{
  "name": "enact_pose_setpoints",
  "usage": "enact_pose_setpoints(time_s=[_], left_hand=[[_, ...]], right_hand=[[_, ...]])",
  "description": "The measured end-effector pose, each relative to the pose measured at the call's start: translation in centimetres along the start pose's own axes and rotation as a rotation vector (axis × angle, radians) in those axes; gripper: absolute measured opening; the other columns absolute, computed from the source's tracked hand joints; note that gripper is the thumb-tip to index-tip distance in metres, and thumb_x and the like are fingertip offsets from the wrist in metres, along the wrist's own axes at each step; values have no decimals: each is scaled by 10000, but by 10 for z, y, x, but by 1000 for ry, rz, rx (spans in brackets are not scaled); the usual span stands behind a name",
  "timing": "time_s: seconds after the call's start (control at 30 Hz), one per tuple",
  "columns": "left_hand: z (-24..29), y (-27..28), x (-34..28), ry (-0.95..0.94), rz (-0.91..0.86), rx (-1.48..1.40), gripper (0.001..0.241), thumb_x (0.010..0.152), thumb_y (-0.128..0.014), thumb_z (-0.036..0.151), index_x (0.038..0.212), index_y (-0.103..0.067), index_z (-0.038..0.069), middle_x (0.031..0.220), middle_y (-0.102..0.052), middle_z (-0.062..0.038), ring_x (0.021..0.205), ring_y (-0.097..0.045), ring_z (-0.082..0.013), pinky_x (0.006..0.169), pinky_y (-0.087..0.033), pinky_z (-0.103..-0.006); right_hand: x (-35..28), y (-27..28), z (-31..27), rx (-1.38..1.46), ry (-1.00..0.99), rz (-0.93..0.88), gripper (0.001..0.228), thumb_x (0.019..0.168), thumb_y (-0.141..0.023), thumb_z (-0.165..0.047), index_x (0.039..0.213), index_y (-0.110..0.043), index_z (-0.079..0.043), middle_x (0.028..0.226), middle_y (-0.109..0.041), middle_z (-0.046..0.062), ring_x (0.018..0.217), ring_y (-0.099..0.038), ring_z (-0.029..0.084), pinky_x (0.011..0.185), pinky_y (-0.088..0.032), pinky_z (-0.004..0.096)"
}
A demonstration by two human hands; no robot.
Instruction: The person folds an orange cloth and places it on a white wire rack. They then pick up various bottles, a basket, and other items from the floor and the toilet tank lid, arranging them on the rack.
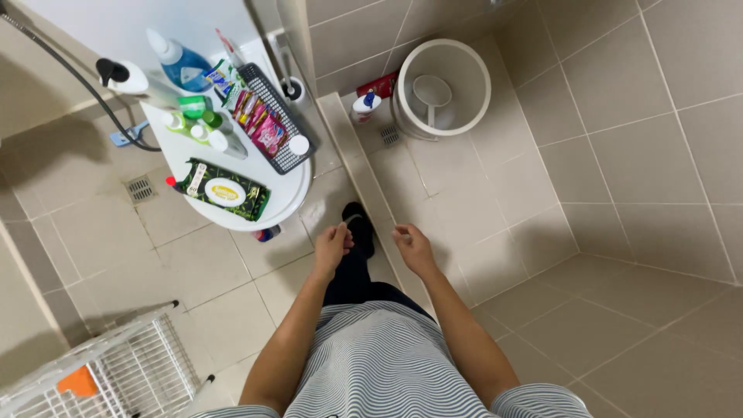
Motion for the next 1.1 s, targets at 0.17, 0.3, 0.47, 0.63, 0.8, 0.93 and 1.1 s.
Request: enact_pose_setpoints(time_s=[0.17,0.3,0.47,0.63,0.8,0.93,1.1], left_hand=[[27,-23,55,-2,-2,9,354,1016,-602,401,900,-695,80,788,-688,-14,688,-653,-109,603,-514,-261],[64,-42,95,-23,16,32,318,1000,-606,376,906,-708,89,804,-703,-2,693,-663,-108,598,-516,-260],[80,-70,121,-30,0,-76,350,1048,-576,397,975,-660,65,839,-681,-12,709,-649,-102,608,-528,-258],[103,-94,136,-88,50,-67,318,1032,-568,383,1083,-678,89,894,-677,-6,723,-672,-106,625,-521,-249],[72,-116,177,35,111,-47,308,1014,-609,351,1145,-649,75,925,-674,-23,716,-666,-124,605,-523,-261],[-5,-142,276,-90,169,-188,284,1021,-644,305,1125,-645,40,897,-646,-21,710,-627,-115,626,-567,-279],[-31,-179,351,-283,387,26,234,999,-668,236,1106,-669,28,824,-683,-60,697,-626,-114,623,-528,-300]], right_hand=[[59,-2,-1,47,-18,-58,363,967,-691,-319,1211,-676,-51,1076,-746,89,839,-695,145,740,-578,304],[111,13,-25,-20,37,-133,371,963,-693,-302,1222,-663,-39,1094,-734,103,824,-691,195,731,-578,338],[161,45,-19,-95,55,-100,364,981,-677,-297,1232,-639,-37,1160,-687,114,885,-695,219,762,-574,350],[204,69,-28,-159,117,-64,363,927,-703,-262,1206,-652,-36,1162,-683,119,900,-672,263,798,-564,365],[261,63,0,-328,240,-168,361,948,-704,-232,1248,-633,-46,1241,-634,149,1151,-607,341,965,-505,441],[327,40,37,-458,207,-301,414,926,-690,-217,1303,-599,-72,1332,-596,130,1225,-540,344,990,-478,472],[399,-10,92,-980,294,-470,538,889,-632,-103,1421,-557,-113,1500,-510,76,1374,-491,293,1066,-414,547]])
Point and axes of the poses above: each hand's wrist, its own x-axis towards the middle knuckle, its own y-axis out of the back of the hand, z = x × y, the point moved 10 cm from there along x, towards the middle knuckle
